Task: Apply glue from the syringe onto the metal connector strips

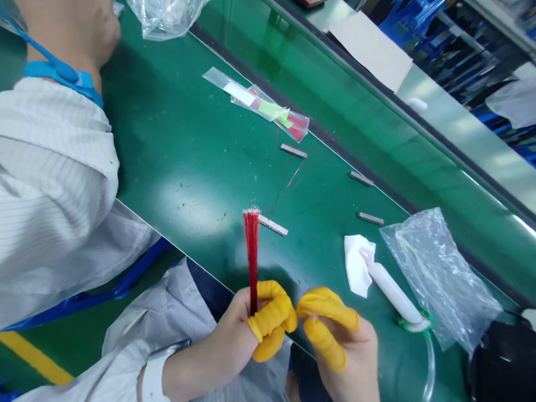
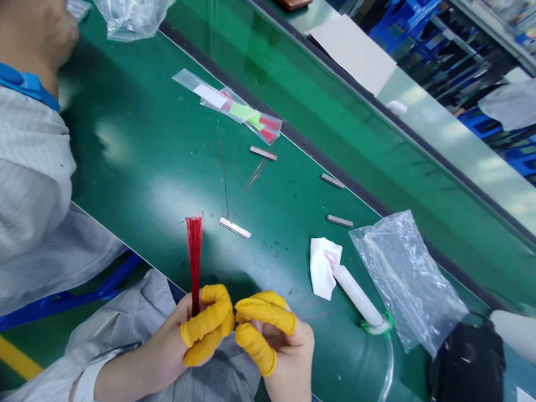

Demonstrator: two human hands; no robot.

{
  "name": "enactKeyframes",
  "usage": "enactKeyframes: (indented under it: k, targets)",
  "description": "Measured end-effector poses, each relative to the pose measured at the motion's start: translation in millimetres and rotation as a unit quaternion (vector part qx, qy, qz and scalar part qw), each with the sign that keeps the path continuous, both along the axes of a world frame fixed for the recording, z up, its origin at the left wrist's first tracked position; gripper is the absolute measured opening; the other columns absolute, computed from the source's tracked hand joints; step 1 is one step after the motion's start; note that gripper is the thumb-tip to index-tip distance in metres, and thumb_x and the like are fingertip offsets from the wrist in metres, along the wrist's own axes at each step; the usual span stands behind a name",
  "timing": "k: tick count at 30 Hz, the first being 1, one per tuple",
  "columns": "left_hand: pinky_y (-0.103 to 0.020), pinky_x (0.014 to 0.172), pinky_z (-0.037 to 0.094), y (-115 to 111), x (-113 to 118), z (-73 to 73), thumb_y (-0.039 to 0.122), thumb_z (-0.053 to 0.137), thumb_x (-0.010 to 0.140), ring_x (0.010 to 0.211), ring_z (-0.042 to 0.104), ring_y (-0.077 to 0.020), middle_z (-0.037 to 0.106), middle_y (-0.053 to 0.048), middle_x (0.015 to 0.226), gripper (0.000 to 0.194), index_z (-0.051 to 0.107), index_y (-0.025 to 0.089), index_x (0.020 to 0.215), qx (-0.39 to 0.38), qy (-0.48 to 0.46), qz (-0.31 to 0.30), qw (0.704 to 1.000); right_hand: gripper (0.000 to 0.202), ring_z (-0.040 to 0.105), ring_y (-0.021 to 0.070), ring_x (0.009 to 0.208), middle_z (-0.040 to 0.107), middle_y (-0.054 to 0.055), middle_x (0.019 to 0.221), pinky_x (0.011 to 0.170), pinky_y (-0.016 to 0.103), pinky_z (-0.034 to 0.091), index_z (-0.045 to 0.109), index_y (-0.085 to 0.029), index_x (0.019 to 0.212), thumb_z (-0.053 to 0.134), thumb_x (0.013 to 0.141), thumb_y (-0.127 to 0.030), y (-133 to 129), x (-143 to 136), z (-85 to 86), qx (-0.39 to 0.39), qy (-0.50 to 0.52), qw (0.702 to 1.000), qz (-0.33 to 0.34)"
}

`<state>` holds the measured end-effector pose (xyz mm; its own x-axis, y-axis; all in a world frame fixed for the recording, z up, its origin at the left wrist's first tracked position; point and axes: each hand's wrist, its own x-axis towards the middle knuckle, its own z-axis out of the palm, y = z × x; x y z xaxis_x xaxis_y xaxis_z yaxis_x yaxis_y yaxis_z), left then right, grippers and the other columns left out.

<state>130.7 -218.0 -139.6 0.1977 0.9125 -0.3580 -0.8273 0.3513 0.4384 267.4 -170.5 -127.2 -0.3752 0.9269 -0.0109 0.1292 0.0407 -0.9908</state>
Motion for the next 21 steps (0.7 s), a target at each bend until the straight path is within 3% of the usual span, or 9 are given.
enactKeyframes:
  k: [3, 9, 16, 21]
  targets:
    - [-0.018, 0.033, 0.015, 1, 0, 0.2, 0.054, 0.069, 0.076, 0.031, 0.019, -0.0013, 0.032, 0.011, 0.039, 0.045, 0.049, 0.016, 0.065, 0.002, -0.015, -0.003, 1.000, 0.011, 0.065, 0.0140, 0.066, 0.071, 0.000, 0.074, 0.060, 0.023, 0.055, 0.074, -0.033, 0.089, 0.074, 0.078, -0.029, 7, -7, 4.5, 0.019, 0.028, 0.999, 0.014]
    - [-0.017, 0.033, 0.014, 3, 0, 0.3, 0.052, 0.069, 0.078, 0.031, 0.018, -0.0014, 0.031, 0.012, 0.039, 0.043, 0.049, 0.016, 0.065, 0.011, -0.044, 0.007, 0.999, 0.006, 0.065, 0.0142, 0.057, 0.071, -0.002, 0.065, 0.055, 0.022, 0.055, 0.075, -0.030, 0.078, 0.078, 0.074, -0.027, 10, -17, 6.5, 0.107, -0.021, 0.994, -0.033]
    - [-0.018, 0.032, 0.014, 5, -2, -1.7, 0.052, 0.069, 0.078, 0.030, 0.017, -0.0014, 0.031, 0.012, 0.039, 0.042, 0.050, 0.017, 0.065, 0.015, -0.060, 0.020, 0.998, 0.006, 0.064, 0.0121, 0.059, 0.070, -0.004, 0.067, 0.059, 0.021, 0.055, 0.073, -0.029, 0.080, 0.076, 0.076, -0.026, 7, -21, 1.8, 0.122, -0.031, 0.991, -0.037]
    - [-0.018, 0.034, 0.015, 6, -8, -7.7, 0.055, 0.064, 0.082, 0.033, 0.019, -0.0025, 0.032, 0.011, 0.040, 0.042, 0.056, 0.015, 0.074, 0.006, -0.029, 0.047, 0.998, 0.006, 0.063, 0.0114, 0.061, 0.068, -0.004, 0.067, 0.058, 0.021, 0.053, 0.069, -0.026, 0.074, 0.072, 0.079, -0.026, 35, -30, -1.6, 0.133, -0.062, 0.989, -0.027]
